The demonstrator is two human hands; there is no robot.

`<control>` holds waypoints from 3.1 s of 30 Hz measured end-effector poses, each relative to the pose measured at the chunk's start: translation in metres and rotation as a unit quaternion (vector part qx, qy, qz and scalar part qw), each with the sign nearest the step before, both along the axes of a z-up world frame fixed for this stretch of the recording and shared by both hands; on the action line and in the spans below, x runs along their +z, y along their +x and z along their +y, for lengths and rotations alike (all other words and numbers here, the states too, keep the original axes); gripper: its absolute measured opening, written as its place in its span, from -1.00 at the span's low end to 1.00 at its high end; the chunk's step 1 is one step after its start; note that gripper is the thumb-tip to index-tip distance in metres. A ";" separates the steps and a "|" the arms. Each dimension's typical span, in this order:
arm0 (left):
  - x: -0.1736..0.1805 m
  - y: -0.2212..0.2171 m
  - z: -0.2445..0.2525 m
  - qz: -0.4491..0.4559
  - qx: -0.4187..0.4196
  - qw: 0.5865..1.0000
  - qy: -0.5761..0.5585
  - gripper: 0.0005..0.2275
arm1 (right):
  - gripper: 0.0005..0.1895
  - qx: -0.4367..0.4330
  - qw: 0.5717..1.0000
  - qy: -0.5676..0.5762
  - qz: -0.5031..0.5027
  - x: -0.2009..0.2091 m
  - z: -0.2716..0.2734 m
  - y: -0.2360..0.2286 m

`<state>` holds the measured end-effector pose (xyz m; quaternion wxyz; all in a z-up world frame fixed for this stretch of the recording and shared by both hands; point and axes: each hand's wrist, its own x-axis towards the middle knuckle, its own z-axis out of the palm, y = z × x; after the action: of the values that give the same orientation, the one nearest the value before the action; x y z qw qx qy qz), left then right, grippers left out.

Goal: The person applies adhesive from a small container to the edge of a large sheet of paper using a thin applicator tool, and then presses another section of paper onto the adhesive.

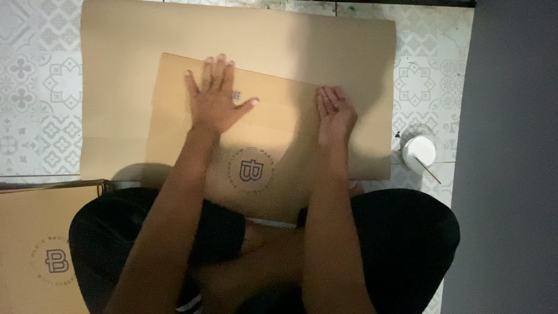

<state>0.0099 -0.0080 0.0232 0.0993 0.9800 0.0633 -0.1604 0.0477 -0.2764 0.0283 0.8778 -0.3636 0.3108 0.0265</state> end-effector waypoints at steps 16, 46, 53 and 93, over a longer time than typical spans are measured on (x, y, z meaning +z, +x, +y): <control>-0.013 -0.017 0.062 -0.119 0.113 0.986 -0.024 -0.13 | -0.77 0.091 0.888 -0.449 0.050 0.032 0.045 -0.017; -0.002 -0.021 0.060 -0.075 0.159 0.984 -0.013 -0.27 | -0.12 0.126 0.974 0.159 -0.097 -0.027 0.174 -0.016; 0.009 -0.020 0.055 -0.047 0.155 0.987 0.005 -0.27 | -0.39 0.052 0.981 0.172 -0.074 -0.042 0.099 -0.003; 0.008 -0.005 0.051 -0.026 0.044 0.998 -0.031 -0.37 | -0.87 0.002 0.981 -0.192 0.012 0.020 0.024 -0.012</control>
<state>0.0045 0.0428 0.0314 0.1378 0.9767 0.0987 -0.1317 0.0354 -0.2522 0.0482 0.7876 -0.5260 0.3198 -0.0280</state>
